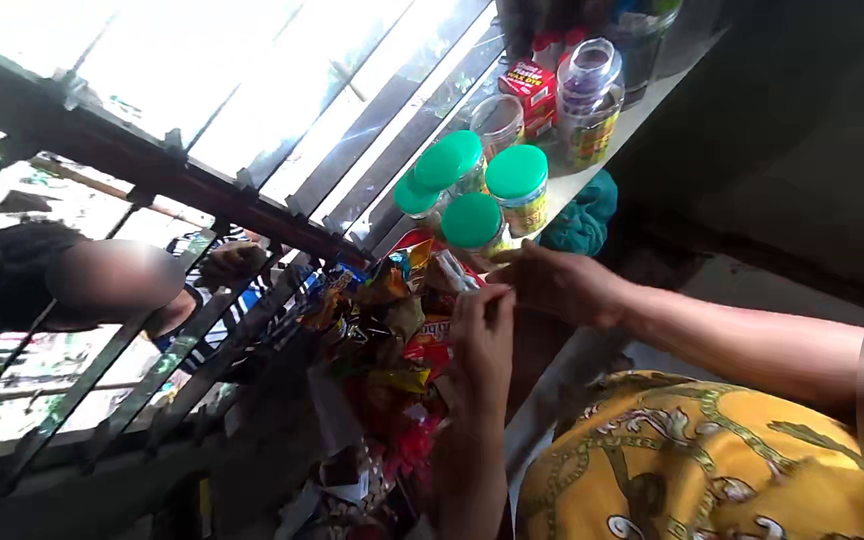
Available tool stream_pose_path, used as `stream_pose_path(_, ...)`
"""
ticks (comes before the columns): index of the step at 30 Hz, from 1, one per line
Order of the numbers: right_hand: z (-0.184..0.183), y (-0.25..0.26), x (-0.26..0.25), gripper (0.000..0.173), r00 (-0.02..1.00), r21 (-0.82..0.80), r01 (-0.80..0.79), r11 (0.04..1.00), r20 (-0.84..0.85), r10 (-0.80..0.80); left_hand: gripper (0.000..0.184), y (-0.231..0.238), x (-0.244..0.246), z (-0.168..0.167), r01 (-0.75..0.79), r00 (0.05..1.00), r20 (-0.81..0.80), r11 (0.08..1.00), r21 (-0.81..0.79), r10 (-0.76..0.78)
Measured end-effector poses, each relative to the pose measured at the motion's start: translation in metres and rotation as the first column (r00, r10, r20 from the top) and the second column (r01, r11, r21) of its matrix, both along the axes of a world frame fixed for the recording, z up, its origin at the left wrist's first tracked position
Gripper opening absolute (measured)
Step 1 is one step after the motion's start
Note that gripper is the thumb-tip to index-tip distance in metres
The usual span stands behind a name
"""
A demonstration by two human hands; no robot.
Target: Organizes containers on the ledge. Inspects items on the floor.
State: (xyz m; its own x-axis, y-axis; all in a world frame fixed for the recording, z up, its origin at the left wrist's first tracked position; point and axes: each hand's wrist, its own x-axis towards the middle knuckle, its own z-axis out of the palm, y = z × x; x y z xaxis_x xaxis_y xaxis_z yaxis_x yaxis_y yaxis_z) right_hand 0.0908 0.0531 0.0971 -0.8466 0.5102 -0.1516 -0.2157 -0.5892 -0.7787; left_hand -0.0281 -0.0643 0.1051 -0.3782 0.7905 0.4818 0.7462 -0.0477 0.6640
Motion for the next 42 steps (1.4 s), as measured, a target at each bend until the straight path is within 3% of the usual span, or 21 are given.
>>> stream_pose_path(2,0.002,-0.003,0.000,0.048,0.996,-0.373,0.085,0.924,0.029,-0.080,0.013,0.024,0.008,-0.001,0.016,0.994,-0.107,0.994,-0.106,-0.027)
stream_pose_path(4,0.001,0.009,0.012,0.039,0.980,-0.532,0.196,0.824,0.086,-0.178,0.019,0.042,0.004,0.014,-0.001,0.986,-0.164,0.972,-0.234,-0.038)
stream_pose_path(6,-0.003,0.024,0.030,0.031,0.953,-0.496,0.303,0.814,0.131,-0.274,0.029,0.069,-0.016,0.042,-0.059,0.970,-0.241,0.929,-0.365,-0.032)
stream_pose_path(8,-0.012,0.040,0.050,0.030,0.914,-0.403,0.404,0.821,0.148,-0.377,0.036,0.110,-0.046,0.059,-0.136,0.962,-0.271,0.914,-0.382,0.030)
stream_pose_path(11,-0.026,0.072,0.077,0.020,0.827,-0.272,0.562,0.781,0.177,-0.533,0.057,0.179,-0.089,0.061,-0.245,0.962,-0.233,0.834,-0.495,0.144)
stream_pose_path(13,-0.035,0.094,0.094,0.018,0.755,-0.188,0.655,0.732,0.198,-0.625,0.068,0.212,-0.108,0.050,-0.237,0.968,-0.207,0.789,-0.566,0.142)
stream_pose_path(16,-0.052,0.128,0.118,0.019,0.694,-0.105,0.714,0.693,0.244,-0.678,0.071,0.231,-0.119,0.035,-0.247,0.968,-0.196,0.752,-0.612,0.158)
stream_pose_path(19,-0.069,0.155,0.140,0.024,0.666,-0.063,0.730,0.681,0.291,-0.687,0.069,0.231,-0.109,0.041,-0.275,0.961,-0.181,0.795,-0.541,0.209)
stream_pose_path(23,-0.083,0.180,0.143,0.022,0.673,0.030,0.705,0.708,0.284,-0.683,0.066,0.260,-0.075,0.055,-0.115,0.989,-0.132,0.900,-0.421,0.065)
stream_pose_path(27,-0.093,0.210,0.122,0.049,0.754,0.362,0.502,0.786,0.262,-0.602,0.069,0.320,-0.058,0.035,-0.034,0.986,-0.155,0.823,-0.567,-0.066)
stream_pose_path(32,-0.119,0.267,0.094,0.096,0.682,0.759,0.240,0.604,0.311,-0.662,0.066,0.345,-0.064,0.021,-0.056,0.975,-0.196,0.732,-0.679,-0.107)
stream_pose_path(37,-0.122,0.283,0.067,0.113,0.674,0.856,0.174,0.487,0.257,-0.693,0.064,0.342,-0.060,0.027,-0.068,0.962,-0.230,0.685,-0.726,-0.148)
stream_pose_path(39,-0.128,0.284,0.061,0.109,0.663,0.869,0.194,0.455,0.226,-0.714,0.061,0.334,-0.057,0.029,-0.074,0.965,-0.234,0.727,-0.683,-0.121)
stream_pose_path(42,-0.136,0.286,0.053,0.105,0.666,0.884,0.193,0.425,0.199,-0.718,0.051,0.305,-0.048,0.029,-0.091,0.973,-0.232,0.883,-0.461,-0.020)
